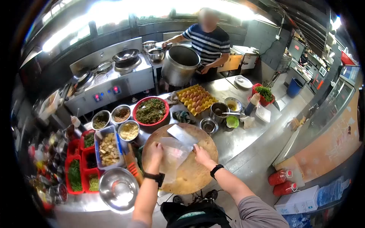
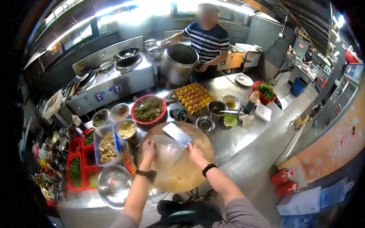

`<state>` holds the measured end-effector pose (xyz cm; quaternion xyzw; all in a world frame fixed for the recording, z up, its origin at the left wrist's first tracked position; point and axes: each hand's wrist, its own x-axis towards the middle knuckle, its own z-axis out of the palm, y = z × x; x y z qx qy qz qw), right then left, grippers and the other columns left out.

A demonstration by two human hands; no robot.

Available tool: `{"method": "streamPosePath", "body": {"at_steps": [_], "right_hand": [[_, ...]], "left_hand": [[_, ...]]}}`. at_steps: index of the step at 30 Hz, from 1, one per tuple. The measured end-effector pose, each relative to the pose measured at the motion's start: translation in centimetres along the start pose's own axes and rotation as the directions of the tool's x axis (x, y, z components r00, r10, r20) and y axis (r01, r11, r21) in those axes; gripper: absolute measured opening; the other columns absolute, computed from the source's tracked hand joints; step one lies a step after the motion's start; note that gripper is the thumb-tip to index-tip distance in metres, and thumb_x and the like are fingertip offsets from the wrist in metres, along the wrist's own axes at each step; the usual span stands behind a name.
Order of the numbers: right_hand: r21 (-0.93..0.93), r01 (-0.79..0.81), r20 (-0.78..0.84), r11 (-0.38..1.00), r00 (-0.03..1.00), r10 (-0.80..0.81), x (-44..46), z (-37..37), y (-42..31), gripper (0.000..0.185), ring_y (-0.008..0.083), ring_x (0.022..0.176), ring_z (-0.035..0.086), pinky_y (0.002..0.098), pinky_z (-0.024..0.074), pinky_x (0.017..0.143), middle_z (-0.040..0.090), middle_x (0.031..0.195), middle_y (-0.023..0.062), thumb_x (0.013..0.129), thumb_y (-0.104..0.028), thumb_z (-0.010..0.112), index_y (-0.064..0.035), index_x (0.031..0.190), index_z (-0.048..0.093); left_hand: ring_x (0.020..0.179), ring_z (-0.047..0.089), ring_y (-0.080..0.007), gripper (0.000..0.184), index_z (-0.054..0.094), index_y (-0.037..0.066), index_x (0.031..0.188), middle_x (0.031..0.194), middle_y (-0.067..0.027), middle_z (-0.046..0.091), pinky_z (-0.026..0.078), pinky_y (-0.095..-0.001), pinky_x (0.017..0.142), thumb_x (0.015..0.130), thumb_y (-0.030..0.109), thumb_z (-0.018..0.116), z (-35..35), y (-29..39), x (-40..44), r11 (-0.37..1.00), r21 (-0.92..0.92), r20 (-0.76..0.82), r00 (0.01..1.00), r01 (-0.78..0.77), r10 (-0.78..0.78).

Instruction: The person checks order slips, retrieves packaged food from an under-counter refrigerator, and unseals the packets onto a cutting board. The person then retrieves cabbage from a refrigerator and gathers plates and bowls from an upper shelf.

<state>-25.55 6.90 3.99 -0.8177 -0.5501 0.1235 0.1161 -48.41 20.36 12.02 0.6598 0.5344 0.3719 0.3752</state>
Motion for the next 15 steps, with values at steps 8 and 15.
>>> {"method": "streamPosePath", "body": {"at_steps": [8,15], "right_hand": [[0.568,0.123,-0.058,0.813,0.992,-0.109,0.5,-8.6,7.0,0.037,0.0251,0.098,0.065,0.0339,0.0499,0.084,0.068,0.102,0.0144,0.085,-0.022,0.066,-0.0081,0.118,0.057],[0.616,0.140,0.040,0.775,0.977,-0.208,2.1,-4.3,13.5,0.034,0.0224,0.089,0.066,0.0335,0.0503,0.078,0.068,0.099,0.0142,0.088,-0.020,0.062,-0.0036,0.117,0.057]], "left_hand": [[0.118,0.047,-0.0386,0.050,0.050,0.001,0.124,0.124,-0.0219,0.053,0.037,-0.0448,0.100,0.082,0.023,0.067,7.2,-5.2,0.4,0.829,0.448,-0.163,0.882,-0.334,0.443],[0.129,0.040,-0.0343,0.068,0.046,0.006,0.131,0.139,-0.0205,0.043,0.037,-0.0487,0.101,0.081,0.048,0.065,7.5,-9.2,-6.3,0.708,0.647,0.192,0.959,-0.282,0.206]]}}
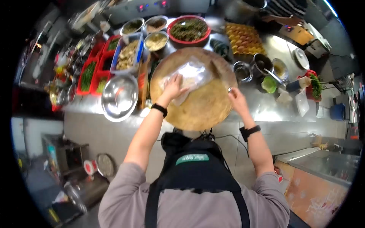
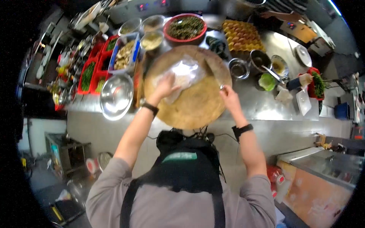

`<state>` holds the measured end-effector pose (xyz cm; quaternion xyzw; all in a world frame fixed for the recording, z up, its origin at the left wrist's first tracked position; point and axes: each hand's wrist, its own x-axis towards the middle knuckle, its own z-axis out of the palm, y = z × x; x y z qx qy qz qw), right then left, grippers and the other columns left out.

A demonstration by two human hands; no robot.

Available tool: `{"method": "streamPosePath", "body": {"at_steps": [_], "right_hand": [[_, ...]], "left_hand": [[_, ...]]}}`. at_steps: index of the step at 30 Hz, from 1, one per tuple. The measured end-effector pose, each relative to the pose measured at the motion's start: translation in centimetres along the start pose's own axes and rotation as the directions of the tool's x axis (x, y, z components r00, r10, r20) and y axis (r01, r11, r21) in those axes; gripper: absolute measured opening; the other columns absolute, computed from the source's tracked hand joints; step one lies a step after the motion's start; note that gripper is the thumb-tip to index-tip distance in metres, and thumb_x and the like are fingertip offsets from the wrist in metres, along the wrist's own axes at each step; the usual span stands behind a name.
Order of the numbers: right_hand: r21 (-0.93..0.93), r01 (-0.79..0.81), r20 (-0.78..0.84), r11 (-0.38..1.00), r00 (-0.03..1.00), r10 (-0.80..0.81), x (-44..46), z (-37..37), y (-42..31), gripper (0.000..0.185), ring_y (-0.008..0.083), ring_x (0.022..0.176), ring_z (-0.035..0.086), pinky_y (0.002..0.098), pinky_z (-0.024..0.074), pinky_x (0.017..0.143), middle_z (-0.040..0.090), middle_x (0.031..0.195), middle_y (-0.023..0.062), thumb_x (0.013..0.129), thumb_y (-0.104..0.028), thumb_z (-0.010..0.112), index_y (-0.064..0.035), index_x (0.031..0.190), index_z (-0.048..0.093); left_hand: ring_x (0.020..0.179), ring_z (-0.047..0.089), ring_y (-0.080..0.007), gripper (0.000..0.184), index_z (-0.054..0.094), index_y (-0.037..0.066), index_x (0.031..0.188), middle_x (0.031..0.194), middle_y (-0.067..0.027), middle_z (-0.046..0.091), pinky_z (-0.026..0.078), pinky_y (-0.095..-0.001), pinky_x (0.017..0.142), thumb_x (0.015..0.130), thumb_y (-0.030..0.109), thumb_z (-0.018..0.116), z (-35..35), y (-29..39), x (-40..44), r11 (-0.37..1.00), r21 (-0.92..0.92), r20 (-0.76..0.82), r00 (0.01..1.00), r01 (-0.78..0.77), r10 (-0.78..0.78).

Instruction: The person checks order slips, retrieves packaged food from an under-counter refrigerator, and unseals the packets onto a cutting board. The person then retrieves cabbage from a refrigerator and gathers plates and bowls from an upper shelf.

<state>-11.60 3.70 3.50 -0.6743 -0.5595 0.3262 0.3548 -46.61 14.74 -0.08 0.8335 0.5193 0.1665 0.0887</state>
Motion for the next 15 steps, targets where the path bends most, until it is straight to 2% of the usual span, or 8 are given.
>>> {"method": "streamPosePath", "body": {"at_steps": [4,6,7,9,10,11,13,15], "right_hand": [[0.052,-0.012,-0.011,0.999,1.000,0.013,-1.7,-1.6,-6.5,0.038,0.0194,0.081,0.063,0.0314,0.0490,0.075,0.067,0.092,0.0113,0.088,-0.017,0.061,-0.0072,0.124,0.055],[0.062,0.008,0.087,0.998,0.996,-0.013,-2.4,-2.5,-9.8,0.042,0.0167,0.075,0.059,0.0291,0.0477,0.074,0.064,0.087,0.0084,0.089,-0.014,0.060,-0.0124,0.131,0.053],[0.055,0.013,0.084,0.998,0.996,-0.018,-2.3,-2.9,-11.6,0.042,0.0167,0.075,0.059,0.0291,0.0477,0.074,0.064,0.087,0.0084,0.089,-0.014,0.060,-0.0124,0.131,0.053],[0.061,-0.007,0.219,0.998,0.976,-0.006,-2.4,-3.2,-14.3,0.044,0.0159,0.072,0.055,0.0280,0.0470,0.073,0.062,0.086,0.0071,0.089,-0.011,0.059,-0.0149,0.132,0.053],[0.048,-0.009,0.216,0.999,0.976,-0.001,-2.2,-3.1,-15.0,0.044,0.0159,0.072,0.055,0.0280,0.0470,0.073,0.062,0.086,0.0071,0.089,-0.011,0.059,-0.0149,0.132,0.053],[0.008,-0.005,0.249,1.000,0.968,0.003,-1.8,-2.9,-15.6,0.043,0.0157,0.071,0.055,0.0283,0.0471,0.073,0.062,0.085,0.0084,0.089,-0.011,0.059,-0.0145,0.132,0.053],[-0.046,-0.001,0.278,0.999,0.960,0.013,-0.6,-2.7,-16.5,0.042,0.0154,0.071,0.056,0.0285,0.0472,0.072,0.062,0.084,0.0098,0.089,-0.012,0.059,-0.0140,0.131,0.054],[-0.181,0.073,0.303,0.981,0.953,-0.015,0.7,-2.3,-17.0,0.040,0.0162,0.069,0.056,0.0288,0.0472,0.070,0.061,0.080,0.0129,0.088,-0.012,0.059,-0.0129,0.128,0.057]], "left_hand": [[0.122,0.046,-0.0381,0.077,0.042,0.006,0.135,0.133,-0.0220,0.048,0.037,-0.0487,0.100,0.080,0.056,0.064,-4.4,4.5,-0.7,0.994,-0.013,0.006,0.994,0.110,-0.110],[0.118,0.047,-0.0376,0.074,0.044,0.007,0.131,0.126,-0.0209,0.050,0.039,-0.0483,0.095,0.077,0.052,0.068,-5.6,5.2,0.1,0.982,0.007,0.143,0.972,0.189,-0.188],[0.117,0.046,-0.0371,0.069,0.048,0.008,0.126,0.121,-0.0196,0.051,0.038,-0.0477,0.095,0.075,0.048,0.071,-4.6,4.5,0.2,0.994,-0.024,-0.023,0.994,0.109,-0.110],[0.119,0.045,-0.0370,0.069,0.049,0.007,0.127,0.124,-0.0192,0.050,0.035,-0.0490,0.097,0.077,0.049,0.070,-4.1,4.8,0.8,0.994,-0.091,-0.102,0.993,0.054,-0.064],[0.121,0.043,-0.0368,0.068,0.049,0.007,0.127,0.127,-0.0188,0.049,0.032,-0.0503,0.100,0.078,0.050,0.068,-3.9,5.0,1.2,0.989,-0.146,-0.180,0.983,-0.002,-0.024],[0.121,0.043,-0.0368,0.068,0.049,0.007,0.127,0.127,-0.0188,0.049,0.032,-0.0503,0.100,0.078,0.050,0.068,-3.2,4.6,1.4,0.987,-0.160,-0.183,0.983,-0.004,-0.025],[0.127,0.039,-0.0347,0.068,0.049,0.007,0.130,0.134,-0.0183,0.046,0.026,-0.0541,0.104,0.081,0.053,0.062,-1.6,3.9,2.0,0.999,0.043,-0.002,1.000,0.003,-0.003],[0.129,0.038,-0.0339,0.069,0.048,0.007,0.132,0.137,-0.0179,0.044,0.024,-0.0556,0.104,0.082,0.054,0.059,-2.2,4.3,2.3,0.999,0.024,0.036,0.999,0.031,-0.032]]}}
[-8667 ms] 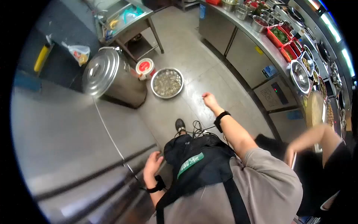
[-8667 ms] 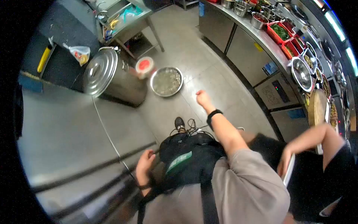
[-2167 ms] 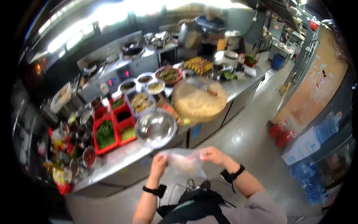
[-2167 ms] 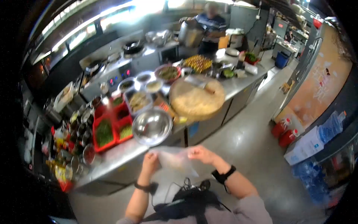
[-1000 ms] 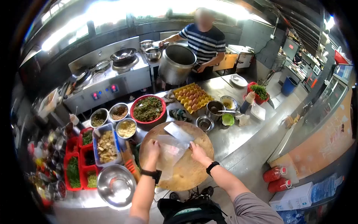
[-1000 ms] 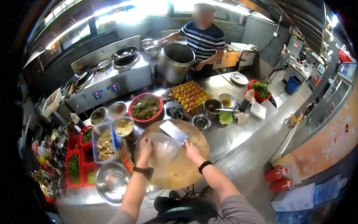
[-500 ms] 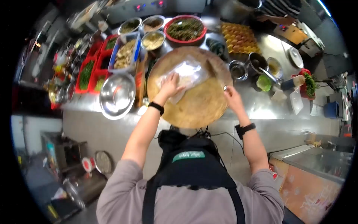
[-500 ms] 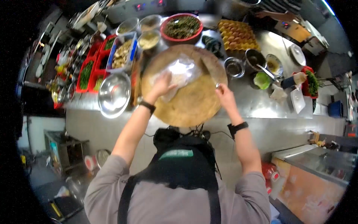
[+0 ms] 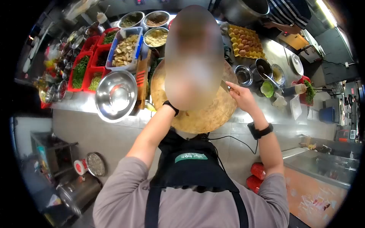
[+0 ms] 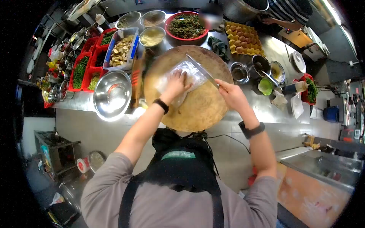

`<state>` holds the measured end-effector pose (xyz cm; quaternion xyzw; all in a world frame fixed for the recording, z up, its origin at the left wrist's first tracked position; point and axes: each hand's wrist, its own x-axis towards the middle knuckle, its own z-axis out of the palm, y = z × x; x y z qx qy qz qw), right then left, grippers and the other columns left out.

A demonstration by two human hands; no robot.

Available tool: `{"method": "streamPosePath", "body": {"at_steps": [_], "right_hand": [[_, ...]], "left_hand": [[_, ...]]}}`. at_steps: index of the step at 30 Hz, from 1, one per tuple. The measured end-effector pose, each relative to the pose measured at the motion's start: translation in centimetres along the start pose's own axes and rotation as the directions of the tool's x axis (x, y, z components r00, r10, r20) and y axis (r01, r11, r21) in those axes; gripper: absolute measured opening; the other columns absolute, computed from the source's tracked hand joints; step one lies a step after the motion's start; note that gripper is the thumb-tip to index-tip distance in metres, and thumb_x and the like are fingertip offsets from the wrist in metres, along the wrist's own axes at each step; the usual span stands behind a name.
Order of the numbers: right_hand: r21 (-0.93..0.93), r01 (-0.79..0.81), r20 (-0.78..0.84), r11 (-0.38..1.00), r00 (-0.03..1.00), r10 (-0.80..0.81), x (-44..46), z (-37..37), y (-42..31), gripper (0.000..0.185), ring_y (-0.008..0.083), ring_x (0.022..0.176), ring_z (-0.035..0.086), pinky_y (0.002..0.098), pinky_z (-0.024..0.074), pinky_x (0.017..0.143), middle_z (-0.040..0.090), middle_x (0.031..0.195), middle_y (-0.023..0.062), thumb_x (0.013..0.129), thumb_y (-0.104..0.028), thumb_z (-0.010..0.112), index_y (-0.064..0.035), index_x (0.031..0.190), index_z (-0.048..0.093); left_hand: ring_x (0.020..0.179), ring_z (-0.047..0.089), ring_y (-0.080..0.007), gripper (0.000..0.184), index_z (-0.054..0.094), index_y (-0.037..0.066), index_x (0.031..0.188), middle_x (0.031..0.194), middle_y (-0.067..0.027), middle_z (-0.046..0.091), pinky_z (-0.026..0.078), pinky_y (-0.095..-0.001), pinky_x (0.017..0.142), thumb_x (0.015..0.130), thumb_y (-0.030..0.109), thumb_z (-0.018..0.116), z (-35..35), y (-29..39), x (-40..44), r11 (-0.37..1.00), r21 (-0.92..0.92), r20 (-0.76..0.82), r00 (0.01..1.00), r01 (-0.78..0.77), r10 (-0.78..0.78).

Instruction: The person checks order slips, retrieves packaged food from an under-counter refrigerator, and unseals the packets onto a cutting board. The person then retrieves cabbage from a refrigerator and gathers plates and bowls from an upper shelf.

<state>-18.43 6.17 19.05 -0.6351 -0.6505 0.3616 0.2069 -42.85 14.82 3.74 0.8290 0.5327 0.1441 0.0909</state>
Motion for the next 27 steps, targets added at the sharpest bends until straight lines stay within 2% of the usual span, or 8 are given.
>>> {"method": "streamPosePath", "body": {"at_steps": [3,7,11,20,22,25,26,27], "right_hand": [[-0.007,0.015,0.069,1.000,0.998,-0.015,1.9,0.1,-1.0,0.040,0.0076,0.067,0.046,0.0237,0.0433,0.066,0.054,0.075,-0.0006,0.090,-0.009,0.057,-0.0119,0.130,0.056],[-0.182,0.022,0.140,0.983,0.990,0.004,4.8,0.3,-2.2,0.039,0.0173,0.055,0.054,0.0304,0.0481,0.059,0.059,0.069,0.0129,0.090,-0.017,0.053,-0.0116,0.128,0.057],[-0.134,-0.228,0.264,0.964,0.930,0.257,7.7,-1.1,-6.6,0.043,0.0152,0.042,0.051,0.0303,0.0452,0.041,0.058,0.063,0.0081,0.089,-0.016,0.049,-0.0162,0.131,0.056],[-0.305,-0.198,0.353,0.931,0.885,0.304,8.0,-3.3,-8.9,0.048,0.0136,0.038,0.047,0.0291,0.0415,0.040,0.050,0.050,0.0047,0.088,-0.012,0.049,-0.0177,0.135,0.052],[-0.410,-0.100,0.422,0.907,0.860,0.286,6.4,-5.4,-7.3,0.049,0.0179,0.039,0.053,0.0316,0.0436,0.039,0.059,0.057,0.0091,0.086,-0.011,0.050,-0.0156,0.135,0.052],[-0.496,-0.213,0.380,0.842,0.819,0.430,1.1,-9.0,-7.4,0.043,0.0126,0.040,0.047,0.0296,0.0410,0.040,0.053,0.055,0.0025,0.087,-0.015,0.055,-0.0165,0.130,0.057],[-0.473,-0.279,0.317,0.836,0.831,0.456,-0.2,-9.6,-6.3,0.037,0.0177,0.045,0.056,0.0315,0.0476,0.043,0.064,0.067,0.0080,0.087,-0.014,0.056,-0.0120,0.124,0.062],[-0.427,-0.181,0.263,0.886,0.912,0.313,-2.1,-9.9,-6.0,0.036,0.0166,0.050,0.057,0.0311,0.0502,0.051,0.065,0.072,0.0087,0.086,-0.013,0.057,-0.0120,0.122,0.063]], "left_hand": [[0.132,0.036,-0.0326,0.069,0.047,0.006,0.133,0.141,-0.0172,0.042,0.022,-0.0572,0.106,0.084,0.054,0.055,0.9,-0.6,-0.6,1.000,-0.001,0.047,0.999,0.017,-0.017],[0.134,0.034,-0.0321,0.068,0.046,0.006,0.133,0.143,-0.0171,0.040,0.021,-0.0578,0.107,0.084,0.053,0.054,3.5,-1.9,-0.5,0.998,0.054,-0.008,1.000,-0.027,0.027],[0.134,0.034,-0.0321,0.068,0.047,0.006,0.133,0.143,-0.0172,0.039,0.021,-0.0581,0.107,0.084,0.053,0.054,2.6,-1.3,-0.7,1.000,-0.028,0.026,1.000,0.003,-0.002],[0.132,0.036,-0.0318,0.063,0.048,0.006,0.132,0.142,-0.0166,0.041,0.024,-0.0590,0.105,0.087,0.051,0.051,-0.7,0.2,-0.5,0.999,-0.036,0.037,0.999,0.025,-0.024],[0.130,0.038,-0.0328,0.061,0.049,0.005,0.131,0.140,-0.0174,0.043,0.027,-0.0586,0.103,0.089,0.050,0.049,-1.0,0.8,-0.6,0.995,0.054,0.033,0.996,0.084,-0.086],[0.127,0.040,-0.0341,0.060,0.050,0.004,0.129,0.136,-0.0187,0.045,0.030,-0.0588,0.101,0.089,0.049,0.050,-1.0,0.7,-1.4,0.990,-0.098,-0.025,0.994,0.104,-0.107],[0.127,0.040,-0.0341,0.060,0.050,0.004,0.129,0.136,-0.0187,0.045,0.030,-0.0588,0.101,0.089,0.049,0.050,-0.5,0.3,-1.6,0.989,-0.100,-0.043,0.993,0.110,-0.114],[0.126,0.040,-0.0350,0.060,0.051,0.004,0.127,0.133,-0.0193,0.046,0.030,-0.0587,0.101,0.089,0.049,0.051,0.3,-0.4,-2.4,0.991,-0.108,0.008,0.997,0.082,-0.082]]}}
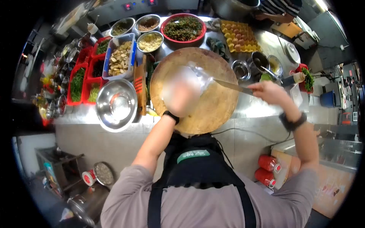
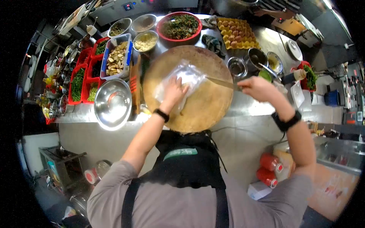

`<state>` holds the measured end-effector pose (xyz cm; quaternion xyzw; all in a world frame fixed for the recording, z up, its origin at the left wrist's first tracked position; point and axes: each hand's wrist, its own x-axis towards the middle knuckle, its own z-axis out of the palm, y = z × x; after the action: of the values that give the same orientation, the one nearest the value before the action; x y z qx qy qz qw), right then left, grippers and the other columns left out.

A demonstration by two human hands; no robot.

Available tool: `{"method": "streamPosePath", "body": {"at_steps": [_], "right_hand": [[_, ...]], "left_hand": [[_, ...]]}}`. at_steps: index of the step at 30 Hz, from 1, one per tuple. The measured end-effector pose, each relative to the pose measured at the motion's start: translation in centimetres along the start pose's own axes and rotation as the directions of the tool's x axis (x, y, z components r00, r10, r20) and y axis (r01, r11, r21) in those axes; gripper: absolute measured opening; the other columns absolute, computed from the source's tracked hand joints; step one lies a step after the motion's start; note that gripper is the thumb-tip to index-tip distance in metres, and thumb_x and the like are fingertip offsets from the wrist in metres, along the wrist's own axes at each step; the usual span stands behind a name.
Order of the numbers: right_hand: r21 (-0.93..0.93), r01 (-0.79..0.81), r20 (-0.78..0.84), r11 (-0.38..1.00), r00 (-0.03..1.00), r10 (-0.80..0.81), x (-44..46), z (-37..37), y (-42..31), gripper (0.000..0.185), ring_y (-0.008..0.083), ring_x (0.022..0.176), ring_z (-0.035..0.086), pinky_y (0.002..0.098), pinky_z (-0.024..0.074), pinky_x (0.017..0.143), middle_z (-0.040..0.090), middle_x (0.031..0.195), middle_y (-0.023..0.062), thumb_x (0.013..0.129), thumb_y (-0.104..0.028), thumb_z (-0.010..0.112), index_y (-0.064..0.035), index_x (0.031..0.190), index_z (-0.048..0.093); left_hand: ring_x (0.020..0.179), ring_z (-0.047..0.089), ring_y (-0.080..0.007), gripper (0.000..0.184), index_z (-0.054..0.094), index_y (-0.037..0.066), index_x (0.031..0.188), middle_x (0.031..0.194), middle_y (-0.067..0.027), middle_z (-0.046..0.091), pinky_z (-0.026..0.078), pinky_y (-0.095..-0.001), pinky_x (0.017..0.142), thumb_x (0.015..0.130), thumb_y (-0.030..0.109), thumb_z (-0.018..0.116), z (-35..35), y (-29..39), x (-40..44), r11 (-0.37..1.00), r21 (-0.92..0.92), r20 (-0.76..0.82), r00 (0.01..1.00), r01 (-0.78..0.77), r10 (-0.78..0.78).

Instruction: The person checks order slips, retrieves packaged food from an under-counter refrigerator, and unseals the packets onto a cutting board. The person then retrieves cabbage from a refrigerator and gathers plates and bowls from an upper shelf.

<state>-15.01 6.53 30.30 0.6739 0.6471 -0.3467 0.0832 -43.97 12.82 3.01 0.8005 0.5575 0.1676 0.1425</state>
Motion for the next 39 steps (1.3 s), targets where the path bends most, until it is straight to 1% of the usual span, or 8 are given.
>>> {"method": "streamPosePath", "body": {"at_steps": [7,11,18,23,29,32,36,39], "right_hand": [[-0.337,0.154,-0.672,0.929,0.652,-0.351,10.6,16.1,7.9,0.039,0.0238,0.076,0.060,0.0346,0.0494,0.061,0.057,0.087,0.0084,0.088,-0.012,0.052,-0.0289,0.123,0.062],[-0.287,0.157,-0.749,0.945,0.578,-0.324,16.1,22.4,8.2,0.042,0.0302,0.081,0.055,0.0410,0.0479,0.070,0.054,0.088,0.0105,0.082,-0.009,0.055,-0.0264,0.119,0.065],[-0.033,0.393,-0.708,0.919,0.640,-0.299,20.0,20.9,2.6,0.030,0.0379,0.091,0.056,0.0442,0.0467,0.077,0.058,0.093,0.0174,0.080,-0.016,0.059,-0.0040,0.107,0.064],[0.565,0.225,-0.303,0.794,0.952,-0.054,23.2,20.0,0.8,0.035,0.0378,0.094,0.062,0.0434,0.0485,0.080,0.065,0.098,0.0239,0.079,-0.030,0.065,0.0026,0.091,0.066],[0.260,0.353,-0.120,0.899,0.935,-0.333,22.4,17.7,0.0,0.025,0.0330,0.077,0.066,0.0416,0.0498,0.068,0.068,0.082,0.0191,0.077,-0.023,0.064,0.0012,0.082,0.069],[-0.066,0.381,-0.409,0.922,0.833,-0.373,24.6,17.2,-0.3,0.036,0.0383,0.081,0.064,0.0443,0.0502,0.071,0.066,0.085,0.0236,0.078,-0.036,0.065,0.0003,0.079,0.069],[0.182,0.299,-0.546,0.937,0.823,-0.157,19.7,10.9,-3.5,0.031,0.0364,0.080,0.065,0.0426,0.0509,0.073,0.066,0.084,0.0227,0.075,-0.031,0.068,-0.0009,0.079,0.069],[-0.127,0.353,-0.711,0.927,0.619,-0.333,22.9,11.6,-3.3,0.029,0.0341,0.081,0.064,0.0417,0.0504,0.073,0.065,0.083,0.0202,0.071,-0.030,0.071,-0.0015,0.078,0.068]], "left_hand": [[0.127,0.038,-0.0360,0.070,0.044,0.003,0.130,0.134,-0.0196,0.043,0.028,-0.0604,0.103,0.077,0.045,0.065,-3.3,1.8,-1.5,0.978,0.115,0.221,0.964,-0.174,0.146],[0.123,0.043,-0.0355,0.065,0.050,0.005,0.123,0.124,-0.0174,0.050,0.033,-0.0563,0.102,0.073,0.042,0.071,0.5,0.8,1.7,0.830,0.145,0.202,0.837,-0.539,0.508],[0.111,0.051,-0.0321,0.035,0.064,0.010,0.093,0.110,-0.0104,0.059,0.039,-0.0488,0.092,0.070,0.035,0.074,-0.4,2.9,6.6,0.850,-0.010,0.642,0.649,-0.526,0.409],[0.080,0.062,-0.0256,0.014,0.062,0.015,0.079,0.075,-0.0045,0.065,0.039,-0.0415,0.088,0.077,0.026,0.069,-3.0,3.0,6.3,0.773,-0.152,0.562,0.589,-0.616,0.580],[0.081,0.062,-0.0264,0.014,0.061,0.013,0.085,0.077,-0.0050,0.066,0.040,-0.0421,0.088,0.080,0.026,0.066,-8.1,4.1,5.3,0.574,-0.282,0.208,0.535,-0.769,0.819],[0.082,0.062,-0.0255,0.015,0.061,0.014,0.091,0.079,-0.0063,0.065,0.043,-0.0403,0.086,0.082,0.026,0.064,-11.5,4.3,4.5,0.665,-0.188,0.220,0.629,-0.723,0.746],[0.084,0.061,-0.0243,0.017,0.061,0.011,0.094,0.083,-0.0075,0.063,0.045,-0.0387,0.082,0.081,0.022,0.062,-15.2,5.8,2.5,0.731,0.025,0.267,0.710,-0.681,0.652],[0.087,0.061,-0.0240,0.011,0.056,0.009,0.089,0.084,-0.0068,0.063,0.045,-0.0370,0.083,0.080,0.015,0.053,-14.8,6.7,-0.4,0.714,0.294,-0.114,0.719,-0.635,0.686]]}}
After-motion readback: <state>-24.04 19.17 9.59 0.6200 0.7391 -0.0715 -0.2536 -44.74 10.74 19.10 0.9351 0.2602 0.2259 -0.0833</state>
